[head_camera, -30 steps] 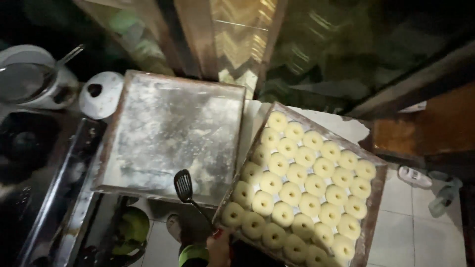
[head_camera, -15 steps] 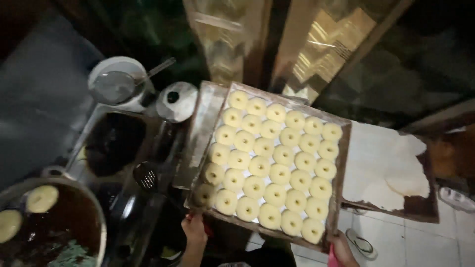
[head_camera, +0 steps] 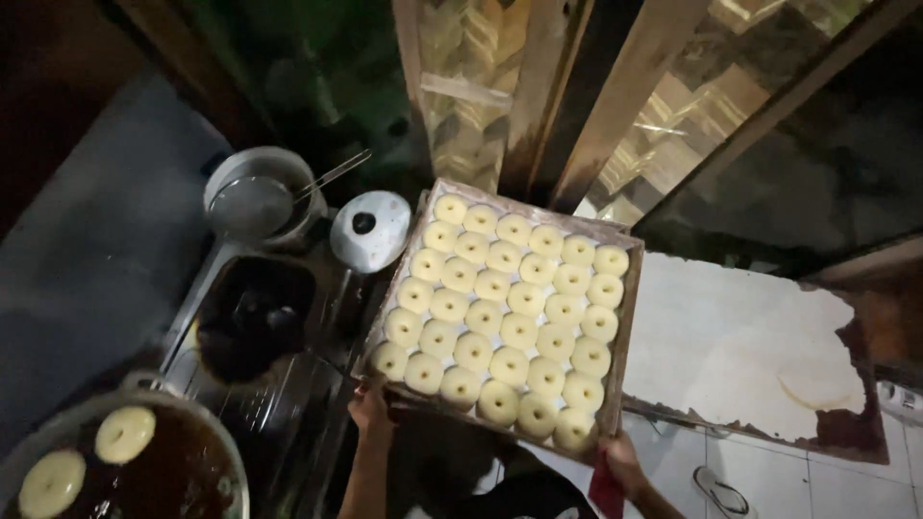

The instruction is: Frying donuts by lifting raw dough rings from a tray and placing them into a pot of hot oil, then managing them with a slotted turner.

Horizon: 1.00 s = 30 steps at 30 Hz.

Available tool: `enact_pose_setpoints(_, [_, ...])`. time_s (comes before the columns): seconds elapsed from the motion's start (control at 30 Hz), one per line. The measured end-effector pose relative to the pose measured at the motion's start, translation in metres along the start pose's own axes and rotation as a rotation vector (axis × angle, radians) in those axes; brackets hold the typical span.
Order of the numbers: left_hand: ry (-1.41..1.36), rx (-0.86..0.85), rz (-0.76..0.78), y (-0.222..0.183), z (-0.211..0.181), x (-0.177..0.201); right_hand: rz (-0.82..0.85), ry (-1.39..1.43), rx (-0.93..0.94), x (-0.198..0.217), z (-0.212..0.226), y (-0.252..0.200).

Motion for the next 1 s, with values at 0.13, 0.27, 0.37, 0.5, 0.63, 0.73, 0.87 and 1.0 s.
enact_pose_setpoints(0.13, [0.115,-0.005,0.057,0.026,-0.010,-0.019,-0.104,0.407,-0.014,-0.049,0.105,-0.097])
enact_pose_setpoints(0.27, [0.087,-0.003,0.039,0.046,-0.002,-0.034,-0.110,0.564,-0.055,-0.042,0.095,-0.075])
enact_pose_setpoints(0.37, [0.055,0.097,0.051,0.019,-0.016,-0.031,-0.047,-0.082,-0.178,-0.017,0.080,-0.057])
enact_pose_setpoints(0.5, [0.526,-0.221,0.074,-0.004,-0.022,-0.008,0.094,-0.576,-0.293,-0.013,0.152,-0.094])
enact_pose_setpoints(0.63, [0.145,-0.175,0.029,-0.066,-0.049,0.005,-0.019,-0.791,-0.016,0.009,0.198,-0.119])
enact_pose_setpoints(0.73, [-0.045,-0.104,0.234,-0.105,-0.024,0.009,-0.190,-0.418,0.160,-0.027,0.238,-0.146])
enact_pose_setpoints(0.87, [-0.083,-0.341,0.549,-0.176,0.010,0.018,-0.183,0.153,0.260,-0.135,0.189,-0.083])
enact_pose_setpoints(1.0, [0.060,-0.399,0.589,-0.199,0.028,0.040,-0.071,0.529,0.194,-0.271,0.167,-0.086])
Point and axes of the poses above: each hand's wrist, its own y-axis towards the middle knuckle, its own x-axis out of the back of the hand, z = x × y, the point moved 3 cm from there along y, towards the middle knuckle, and after that the axes turned 9 degrees about z, right-handed, at the moved point
